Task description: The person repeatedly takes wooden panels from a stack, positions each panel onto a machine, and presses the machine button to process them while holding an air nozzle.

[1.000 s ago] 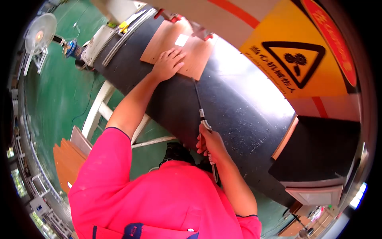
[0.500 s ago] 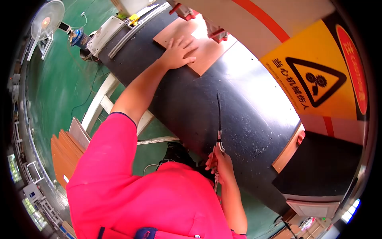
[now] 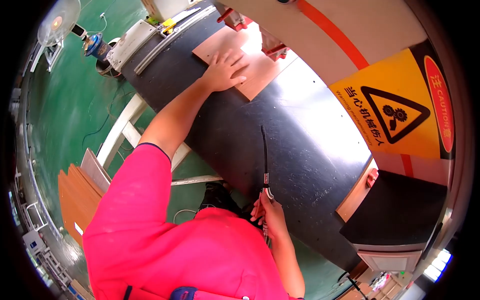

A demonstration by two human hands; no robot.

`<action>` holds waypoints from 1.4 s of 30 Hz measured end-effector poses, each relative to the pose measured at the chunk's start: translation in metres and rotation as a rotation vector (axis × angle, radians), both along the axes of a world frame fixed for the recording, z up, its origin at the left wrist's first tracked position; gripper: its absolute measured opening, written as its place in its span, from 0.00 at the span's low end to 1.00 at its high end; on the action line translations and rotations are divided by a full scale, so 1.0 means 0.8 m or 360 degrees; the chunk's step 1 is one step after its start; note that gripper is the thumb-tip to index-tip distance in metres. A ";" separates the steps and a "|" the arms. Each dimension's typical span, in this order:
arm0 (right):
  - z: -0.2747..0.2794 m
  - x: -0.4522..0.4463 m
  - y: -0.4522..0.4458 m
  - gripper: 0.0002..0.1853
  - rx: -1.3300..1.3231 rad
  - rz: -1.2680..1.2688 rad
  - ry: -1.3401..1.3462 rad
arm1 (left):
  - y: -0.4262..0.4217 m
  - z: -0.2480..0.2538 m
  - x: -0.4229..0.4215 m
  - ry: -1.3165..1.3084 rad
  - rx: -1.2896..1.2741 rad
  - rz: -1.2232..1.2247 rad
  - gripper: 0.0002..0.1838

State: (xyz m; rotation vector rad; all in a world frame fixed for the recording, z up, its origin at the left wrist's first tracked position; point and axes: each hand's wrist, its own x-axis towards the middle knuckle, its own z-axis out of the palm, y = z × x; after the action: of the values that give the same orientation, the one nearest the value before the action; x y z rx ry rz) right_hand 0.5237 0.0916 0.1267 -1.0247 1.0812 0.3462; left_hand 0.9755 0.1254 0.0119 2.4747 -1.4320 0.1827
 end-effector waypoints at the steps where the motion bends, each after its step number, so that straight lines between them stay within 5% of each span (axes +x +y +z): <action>1: 0.000 -0.002 0.001 0.28 0.0004 -0.0010 0.0000 | 0.001 -0.002 0.001 -0.0013 0.0020 -0.0012 0.32; 24: 0.033 0.021 -0.001 0.28 -0.0061 -0.0212 -0.0132 | -0.003 0.012 0.000 0.0039 0.0232 0.0003 0.32; 28: 0.037 -0.014 0.004 0.29 -0.0115 -0.0231 -0.0168 | -0.019 0.015 -0.020 -0.0385 0.0344 0.0095 0.34; 31: 0.047 -0.035 0.012 0.27 -0.0119 -0.0269 -0.0175 | -0.028 0.037 -0.065 0.0208 0.0325 0.0224 0.38; 42: 0.035 -0.088 0.031 0.26 -0.0075 -0.0274 -0.0208 | -0.020 0.023 -0.072 0.0143 0.0347 0.0281 0.44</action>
State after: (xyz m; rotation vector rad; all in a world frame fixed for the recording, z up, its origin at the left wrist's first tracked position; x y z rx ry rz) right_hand 0.4534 0.1163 0.1546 -0.9746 1.0545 0.1138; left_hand 0.9178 0.1093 0.0303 2.7472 -1.2560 -0.0531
